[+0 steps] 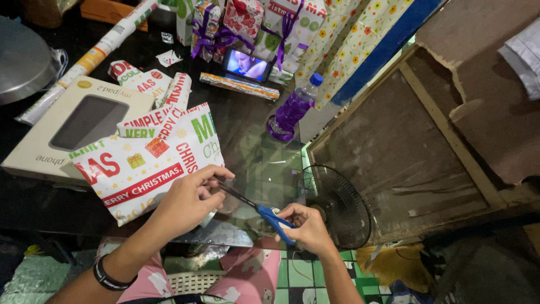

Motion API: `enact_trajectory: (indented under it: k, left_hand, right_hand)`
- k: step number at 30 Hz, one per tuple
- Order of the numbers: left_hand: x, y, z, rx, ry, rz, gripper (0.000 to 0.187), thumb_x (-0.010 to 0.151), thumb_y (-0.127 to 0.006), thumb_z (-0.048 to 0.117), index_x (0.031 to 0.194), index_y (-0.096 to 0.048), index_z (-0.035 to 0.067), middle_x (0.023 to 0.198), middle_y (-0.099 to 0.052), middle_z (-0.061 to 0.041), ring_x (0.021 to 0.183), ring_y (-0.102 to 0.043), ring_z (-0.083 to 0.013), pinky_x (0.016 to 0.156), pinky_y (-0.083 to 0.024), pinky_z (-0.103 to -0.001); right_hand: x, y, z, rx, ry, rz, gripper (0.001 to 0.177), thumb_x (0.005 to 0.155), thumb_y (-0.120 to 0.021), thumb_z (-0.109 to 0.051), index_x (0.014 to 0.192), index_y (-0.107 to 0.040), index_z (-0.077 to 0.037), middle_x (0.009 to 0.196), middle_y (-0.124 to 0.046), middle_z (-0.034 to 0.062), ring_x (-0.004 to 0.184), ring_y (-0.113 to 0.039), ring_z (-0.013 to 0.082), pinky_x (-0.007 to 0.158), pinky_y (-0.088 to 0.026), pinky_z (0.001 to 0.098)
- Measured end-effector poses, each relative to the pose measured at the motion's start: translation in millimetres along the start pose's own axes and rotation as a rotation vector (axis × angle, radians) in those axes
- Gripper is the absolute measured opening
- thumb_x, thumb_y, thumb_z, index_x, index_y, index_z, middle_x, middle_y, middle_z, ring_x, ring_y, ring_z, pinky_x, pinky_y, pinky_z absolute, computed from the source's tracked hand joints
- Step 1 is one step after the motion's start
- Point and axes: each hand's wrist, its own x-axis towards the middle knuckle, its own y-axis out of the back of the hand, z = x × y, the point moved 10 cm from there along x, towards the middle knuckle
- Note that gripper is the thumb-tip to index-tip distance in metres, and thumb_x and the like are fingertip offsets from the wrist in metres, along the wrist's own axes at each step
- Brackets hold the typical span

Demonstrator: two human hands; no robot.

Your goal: The person wraps a small rectangular box with Christmas-themed wrapping paper. They fold the paper around the box, apply clear tape to secure the edges, and use scissors to cut the tape. The wrapped gift is placed on the table among other wrapped items.

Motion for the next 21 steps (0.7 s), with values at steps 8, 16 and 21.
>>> enact_trajectory:
  k: [8,16,21]
  left_hand:
    - [-10.7,-9.9,9.8,-0.094,-0.028,-0.099,0.058,0.078,-0.069,-0.002,0.132,-0.061,0.015,0.094,-0.071,-0.004,0.062,-0.060,-0.0068,0.055,-0.050,-0.023]
    - [-12.8,-4.8,16.2,-0.092,-0.175,-0.086,0.071,0.076,-0.068,-0.006,0.141,-0.050,0.017,0.107,-0.067,-0.005,0.072,-0.067,-0.0080,0.061,-0.054,-0.024]
    - [-19.3,-13.3,20.0,-0.105,-0.237,-0.115,0.073,0.076,-0.067,-0.009,0.143,-0.051,0.016,0.109,-0.066,-0.005,0.072,-0.064,-0.0095,0.066,-0.056,-0.024]
  right_hand:
    - [-1.2,16.6,7.7,0.015,0.022,0.117,0.019,0.084,-0.079,0.004,0.097,-0.067,0.009,0.093,-0.073,0.0148,0.073,-0.074,0.0186,0.070,-0.059,0.0300]
    - [-18.5,15.0,8.2,-0.100,0.113,0.000,0.034,0.074,-0.086,0.005,0.100,-0.065,0.004,0.096,-0.071,0.0113,0.081,-0.072,0.0143,0.074,-0.060,0.0293]
    - [-31.4,14.1,18.2,-0.126,0.020,0.027,0.029,0.075,-0.085,0.002,0.098,-0.066,0.004,0.087,-0.074,0.0123,0.073,-0.074,0.0170,0.068,-0.059,0.0295]
